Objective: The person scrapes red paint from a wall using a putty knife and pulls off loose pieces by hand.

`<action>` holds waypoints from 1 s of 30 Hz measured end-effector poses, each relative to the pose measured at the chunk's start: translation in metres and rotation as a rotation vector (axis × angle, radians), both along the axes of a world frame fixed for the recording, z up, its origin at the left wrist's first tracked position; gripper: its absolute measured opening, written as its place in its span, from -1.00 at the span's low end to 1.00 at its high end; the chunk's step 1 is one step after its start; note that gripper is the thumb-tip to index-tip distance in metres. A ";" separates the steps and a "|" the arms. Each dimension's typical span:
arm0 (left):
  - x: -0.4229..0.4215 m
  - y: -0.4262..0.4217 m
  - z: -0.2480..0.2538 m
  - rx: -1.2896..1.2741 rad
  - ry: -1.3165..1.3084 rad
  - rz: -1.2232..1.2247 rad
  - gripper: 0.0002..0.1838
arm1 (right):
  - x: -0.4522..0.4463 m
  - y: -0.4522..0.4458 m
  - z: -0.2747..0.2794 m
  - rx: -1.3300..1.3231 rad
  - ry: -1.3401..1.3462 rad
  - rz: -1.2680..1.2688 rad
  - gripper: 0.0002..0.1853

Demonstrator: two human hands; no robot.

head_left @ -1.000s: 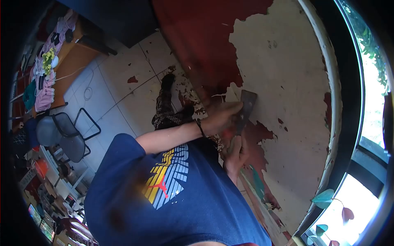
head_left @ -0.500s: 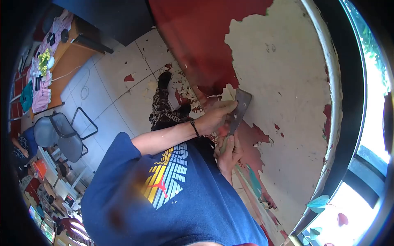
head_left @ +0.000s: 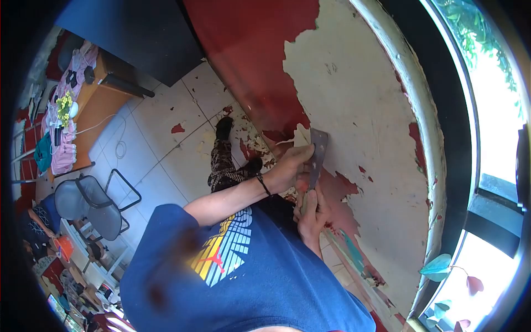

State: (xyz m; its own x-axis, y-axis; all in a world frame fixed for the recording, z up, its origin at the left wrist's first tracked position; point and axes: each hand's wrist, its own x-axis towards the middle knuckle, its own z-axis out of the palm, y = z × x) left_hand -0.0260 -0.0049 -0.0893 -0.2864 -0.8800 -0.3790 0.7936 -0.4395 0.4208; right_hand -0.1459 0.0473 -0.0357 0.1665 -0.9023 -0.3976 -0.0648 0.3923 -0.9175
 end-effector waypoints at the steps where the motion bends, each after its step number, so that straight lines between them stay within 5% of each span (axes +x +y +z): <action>1: -0.001 -0.001 0.000 -0.014 0.029 0.009 -0.68 | 0.000 0.000 -0.001 -0.020 0.014 0.017 -0.57; 11: 0.000 -0.006 0.001 0.151 -0.050 0.118 -0.66 | -0.003 -0.013 -0.015 -0.022 0.093 0.073 -0.58; 30: 0.007 -0.007 0.003 0.084 -0.055 0.013 -0.63 | -0.001 -0.017 -0.006 0.046 0.028 0.040 -0.56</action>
